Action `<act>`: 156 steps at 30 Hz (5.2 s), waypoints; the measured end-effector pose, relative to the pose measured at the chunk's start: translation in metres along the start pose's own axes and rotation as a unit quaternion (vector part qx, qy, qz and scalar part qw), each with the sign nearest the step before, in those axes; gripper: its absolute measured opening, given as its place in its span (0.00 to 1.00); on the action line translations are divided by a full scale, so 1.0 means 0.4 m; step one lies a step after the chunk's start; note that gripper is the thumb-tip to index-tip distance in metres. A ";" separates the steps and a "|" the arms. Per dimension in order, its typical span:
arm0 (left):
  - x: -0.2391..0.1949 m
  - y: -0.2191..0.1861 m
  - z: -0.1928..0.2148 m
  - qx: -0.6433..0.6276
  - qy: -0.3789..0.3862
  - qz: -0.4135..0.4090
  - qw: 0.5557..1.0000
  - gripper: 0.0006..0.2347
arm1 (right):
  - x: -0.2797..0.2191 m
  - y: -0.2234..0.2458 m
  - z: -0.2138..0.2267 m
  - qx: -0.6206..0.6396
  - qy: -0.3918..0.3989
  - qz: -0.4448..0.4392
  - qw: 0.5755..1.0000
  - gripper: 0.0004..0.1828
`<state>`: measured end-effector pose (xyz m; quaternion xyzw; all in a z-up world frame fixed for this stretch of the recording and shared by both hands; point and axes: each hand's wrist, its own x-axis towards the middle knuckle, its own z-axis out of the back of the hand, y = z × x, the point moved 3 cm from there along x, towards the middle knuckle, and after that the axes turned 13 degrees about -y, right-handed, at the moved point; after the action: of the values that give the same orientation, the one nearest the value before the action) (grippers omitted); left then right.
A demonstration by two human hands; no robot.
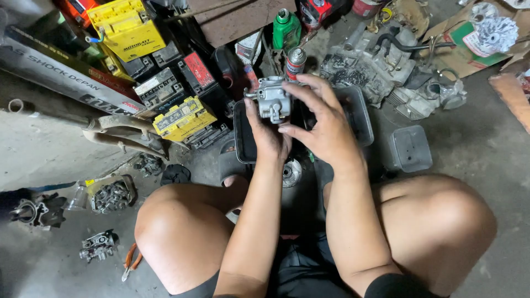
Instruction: The person assembles a carburetor by inserting orange gaskets and small metal components into the body. They use a screwdriver to tighten screws and secure the parts in place.
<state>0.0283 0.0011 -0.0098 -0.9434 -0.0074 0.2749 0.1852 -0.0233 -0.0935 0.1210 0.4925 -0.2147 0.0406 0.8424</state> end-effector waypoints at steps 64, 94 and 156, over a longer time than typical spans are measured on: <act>0.016 0.017 -0.017 -0.030 -0.066 0.008 0.997 0.22 | -0.095 -0.369 0.100 -0.285 -0.011 -0.484 0.828 0.22; 0.015 -0.034 0.028 -0.068 -0.060 -0.028 0.996 0.14 | -0.030 -0.494 -0.023 -0.375 0.023 -0.452 0.809 0.24; -0.024 -0.057 0.028 0.014 -0.080 -0.065 0.995 0.25 | -0.008 -0.167 -0.093 0.370 -0.097 -0.073 0.921 0.17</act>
<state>0.0165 0.0249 -0.0055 -0.9133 -0.0795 0.3367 0.2150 0.0043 -0.0955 0.0496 0.7852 -0.2283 0.0072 0.5756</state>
